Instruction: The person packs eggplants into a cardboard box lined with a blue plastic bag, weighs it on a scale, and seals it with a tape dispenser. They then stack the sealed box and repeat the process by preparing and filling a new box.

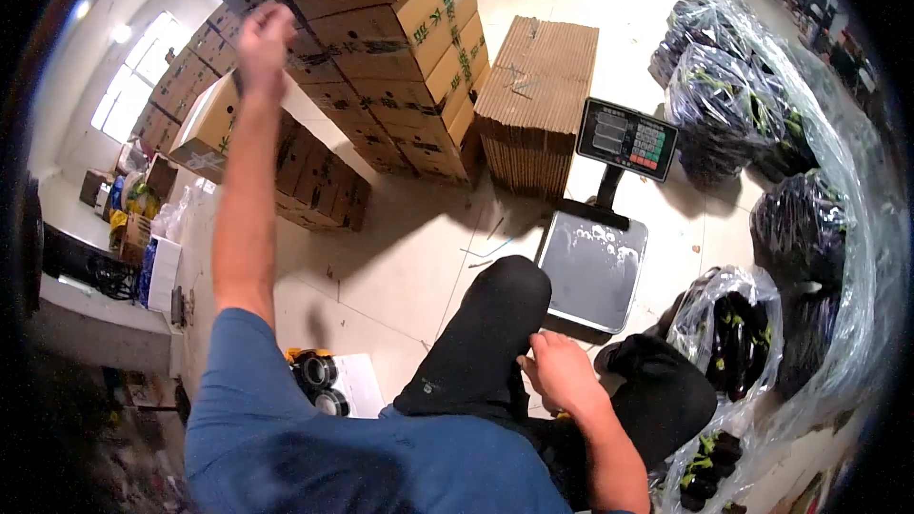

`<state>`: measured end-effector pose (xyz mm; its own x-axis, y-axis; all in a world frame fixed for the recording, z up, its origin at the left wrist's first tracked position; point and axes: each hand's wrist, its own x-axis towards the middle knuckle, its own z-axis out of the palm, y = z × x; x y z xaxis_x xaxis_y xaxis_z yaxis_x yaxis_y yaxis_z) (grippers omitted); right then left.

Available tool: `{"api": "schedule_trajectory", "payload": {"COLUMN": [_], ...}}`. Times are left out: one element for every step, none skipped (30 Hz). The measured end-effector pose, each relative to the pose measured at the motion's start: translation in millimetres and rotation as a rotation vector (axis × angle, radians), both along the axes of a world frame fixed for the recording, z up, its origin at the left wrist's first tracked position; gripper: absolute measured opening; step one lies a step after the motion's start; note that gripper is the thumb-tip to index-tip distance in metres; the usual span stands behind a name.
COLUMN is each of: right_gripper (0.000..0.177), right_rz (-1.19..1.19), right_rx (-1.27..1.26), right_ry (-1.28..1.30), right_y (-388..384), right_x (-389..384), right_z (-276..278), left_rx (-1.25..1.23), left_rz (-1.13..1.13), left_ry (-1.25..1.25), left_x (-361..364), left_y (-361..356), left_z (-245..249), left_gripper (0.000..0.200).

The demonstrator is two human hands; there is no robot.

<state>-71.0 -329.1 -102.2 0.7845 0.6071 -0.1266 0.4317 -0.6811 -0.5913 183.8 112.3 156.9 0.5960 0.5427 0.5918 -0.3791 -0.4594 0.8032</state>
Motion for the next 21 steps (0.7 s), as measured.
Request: {"api": "schedule_trajectory", "payload": {"right_gripper": [0.033,0.040,0.043,0.046,0.045,0.044,0.043,0.042,0.041,0.038,0.037,0.036,0.035,0.034,0.034,0.034,0.032,0.032,0.032,0.031,0.030], "right_rz": [-0.003,-0.003,0.008,0.017,0.025,0.040,0.060,0.080,0.094,0.092,0.095,0.097,0.082,0.066,0.048,0.027,0.001,-0.010,-0.023,-0.036,-0.058], "right_rx": [-0.026,-0.004,-0.050,-0.095,-0.085,-0.102,-0.105,-0.107,-0.093,-0.136,-0.134,-0.133,-0.118,-0.112,-0.104,-0.095,-0.073,-0.078,-0.085,-0.094,-0.102], "right_ry": [0.019,-0.018,0.019,0.056,0.039,0.065,0.090,0.115,0.089,0.108,0.092,0.076,0.064,0.055,0.048,0.042,0.014,0.022,0.032,0.042,0.060], "right_y": [-0.9,-3.7,-3.0,-1.8,-0.8,2.3,5.5,8.9,12.4,18.3,20.0,20.6,21.6,20.9,20.7,21.3,19.8,18.2,16.3,15.1,14.7], "right_x": [3.6,4.5,7.8,11.4,13.3,17.3,21.3,25.4,28.9,33.8,38.7,42.9,47.9,53.4,58.0,62.0,64.5,68.0,71.2,73.3,74.8], "right_z": [-2.3,-11.3,-12.2,-13.2,-20.0,-15.2,-13.8,-14.4,-15.5,-9.5,-8.0,-6.8,-3.9,-0.4,3.3,4.9,2.7,0.6,-1.0,-1.7,-1.9], "left_rx": [-0.036,-0.047,-0.044,-0.035,-0.024,-0.015,-0.003,0.004,0.016,0.026,0.036,0.044,0.053,0.062,0.072,0.078,0.088,0.093,0.100,0.107,0.116], "left_rz": [-0.040,-0.016,0.004,0.024,0.044,0.055,0.075,0.089,0.101,0.117,0.130,0.145,0.158,0.170,0.180,0.188,0.195,0.202,0.209,0.214,0.220], "left_ry": [-0.132,-0.213,-0.254,-0.276,-0.287,-0.290,-0.280,-0.275,-0.265,-0.253,-0.237,-0.225,-0.212,-0.196,-0.180,-0.166,-0.152,-0.138,-0.126,-0.116,-0.111], "left_x": [21.1,38.1,53.3,65.6,79.0,92.7,105.2,117.6,128.6,138.3,147.5,155.4,162.0,169.1,174.5,179.9,185.7,190.9,195.5,199.8,202.5], "left_y": [18.8,37.7,53.4,64.7,74.2,82.4,89.5,96.2,100.6,105.5,109.9,113.1,116.4,118.9,120.4,122.0,123.1,123.4,124.0,125.0,125.7], "left_z": [28.9,60.6,87.0,104.7,120.9,133.1,142.7,148.5,153.5,157.6,160.8,163.6,163.7,163.9,164.1,162.3,161.4,160.6,158.6,156.4,154.9], "left_gripper": [0.039,0.040,0.040,0.040,0.040,0.040,0.040,0.039,0.039,0.039,0.039,0.039,0.039,0.039,0.039,0.038,0.038,0.038,0.038,0.038,0.038]}}
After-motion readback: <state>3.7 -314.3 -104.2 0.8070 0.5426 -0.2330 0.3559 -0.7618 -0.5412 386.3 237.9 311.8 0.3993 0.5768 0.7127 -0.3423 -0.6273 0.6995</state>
